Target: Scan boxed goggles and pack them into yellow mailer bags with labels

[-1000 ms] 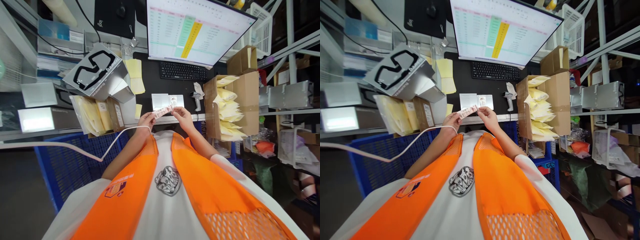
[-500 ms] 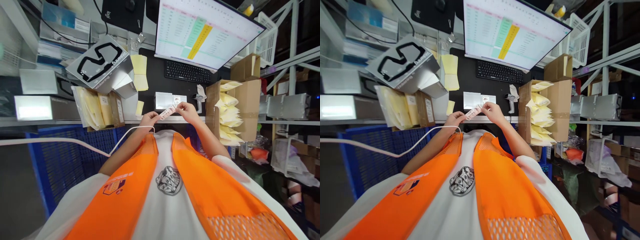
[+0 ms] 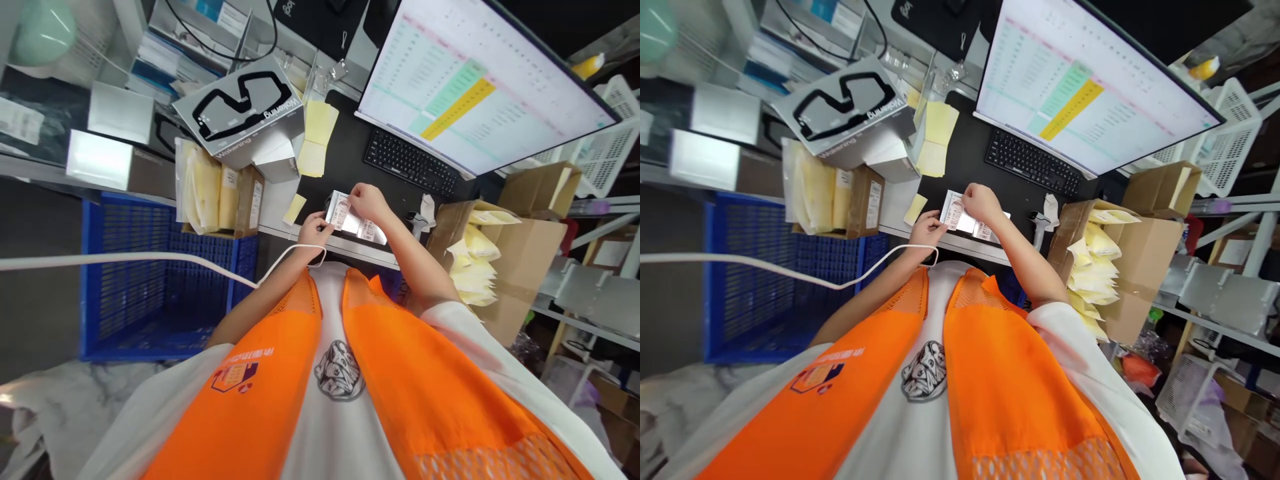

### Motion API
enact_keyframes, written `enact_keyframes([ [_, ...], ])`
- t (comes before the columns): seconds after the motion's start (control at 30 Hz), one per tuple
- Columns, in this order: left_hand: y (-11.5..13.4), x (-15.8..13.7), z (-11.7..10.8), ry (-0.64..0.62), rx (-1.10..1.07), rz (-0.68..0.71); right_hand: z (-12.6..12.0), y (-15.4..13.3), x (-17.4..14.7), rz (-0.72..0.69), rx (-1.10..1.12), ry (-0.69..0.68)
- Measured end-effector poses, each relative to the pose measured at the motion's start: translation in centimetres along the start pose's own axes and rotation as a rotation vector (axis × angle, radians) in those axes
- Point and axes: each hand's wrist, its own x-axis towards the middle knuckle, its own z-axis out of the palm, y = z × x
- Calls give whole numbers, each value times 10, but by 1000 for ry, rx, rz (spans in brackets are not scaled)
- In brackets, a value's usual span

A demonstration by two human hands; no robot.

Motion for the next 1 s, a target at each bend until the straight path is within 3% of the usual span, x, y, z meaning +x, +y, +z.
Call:
enact_keyframes([
  [0.13, 0, 0, 5, -9, -68, -37, 1, 3, 9, 15, -39, -40],
  [1.0, 0, -3, 1, -22, 37, -3, 3, -1, 12, 42, -79, -78],
])
